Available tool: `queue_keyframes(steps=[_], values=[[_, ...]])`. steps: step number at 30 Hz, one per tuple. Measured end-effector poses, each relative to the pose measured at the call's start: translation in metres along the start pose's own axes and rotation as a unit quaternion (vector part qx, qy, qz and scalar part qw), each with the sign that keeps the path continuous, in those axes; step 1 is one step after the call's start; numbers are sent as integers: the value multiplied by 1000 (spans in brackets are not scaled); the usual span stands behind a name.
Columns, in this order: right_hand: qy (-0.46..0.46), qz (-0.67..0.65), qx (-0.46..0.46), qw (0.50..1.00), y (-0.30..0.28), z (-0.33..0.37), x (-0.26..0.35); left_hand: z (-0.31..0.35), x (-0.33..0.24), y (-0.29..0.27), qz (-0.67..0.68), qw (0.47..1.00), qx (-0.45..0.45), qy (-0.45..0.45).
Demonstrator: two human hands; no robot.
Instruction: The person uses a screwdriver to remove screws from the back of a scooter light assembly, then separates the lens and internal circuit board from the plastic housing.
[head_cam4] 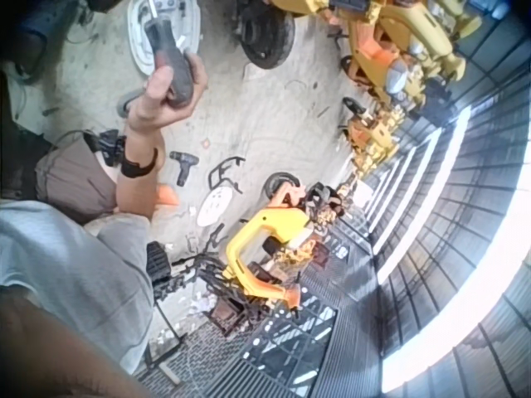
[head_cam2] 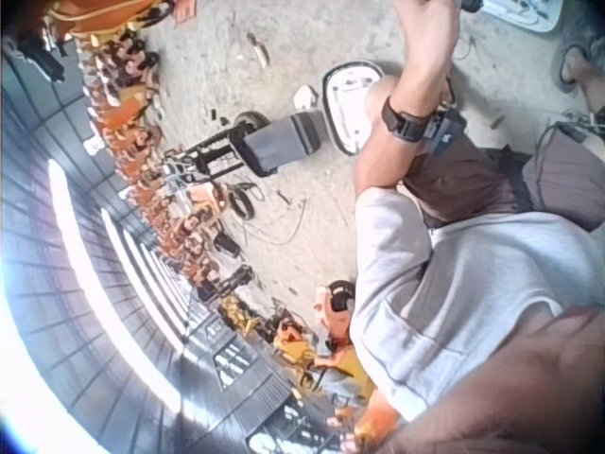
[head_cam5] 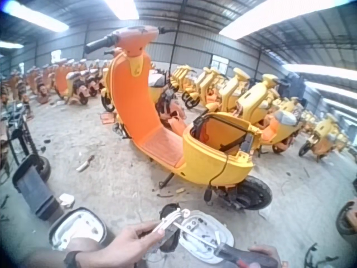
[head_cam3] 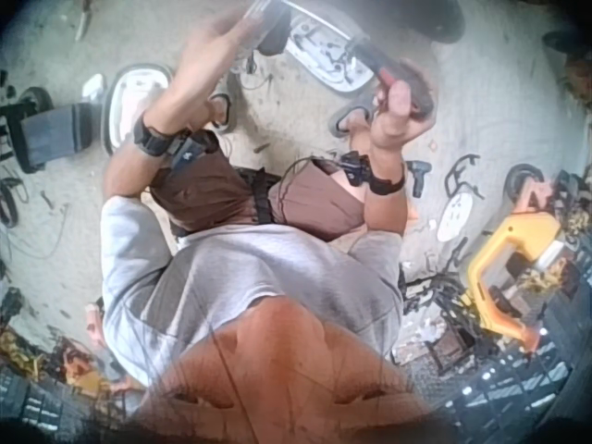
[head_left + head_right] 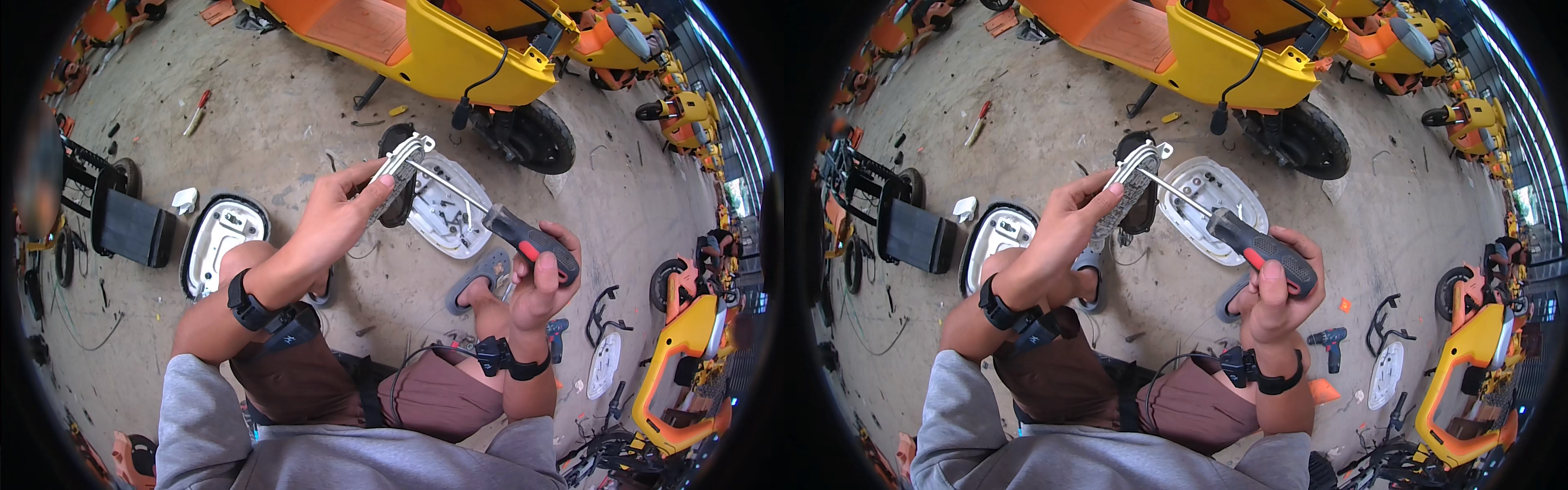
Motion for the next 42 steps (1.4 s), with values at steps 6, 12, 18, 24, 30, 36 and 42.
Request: queue_keyframes(steps=[6, 12, 18, 24, 30, 36, 42], values=[[71, -56, 10, 996, 2, -4, 2, -2, 9, 0, -33, 999, -13, 38], [99, -53, 17, 993, -8, -6, -5, 0, 4, -1, -93, 994, -11, 50], [32, -5, 29, 999, -6, 0, -9, 2, -7, -2, -99, 995, 0, 5], [59, -28, 4, 998, -5, -1, -6, -1, 5, -3, -154, 984, -27, 87], [57, -15, -1, 998, -11, -1, -8, 3, 1, 0, -194, 976, -47, 88], [98, -29, -34, 994, 1, 0, 1, 4, -3, 0, -214, 973, -57, 63], [100, -42, -45, 993, 5, 2, 4, 5, -3, -1, -208, 974, -63, 67]])
Point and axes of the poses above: each hand's wrist, its own z-axis away from the middle knuckle, its own y-axis out of the palm, x = y × z, the point moved 2 cm from there along -z, towards the middle knuckle, and after that the axes turned 13 degrees about -z, right-handed, at the moved point
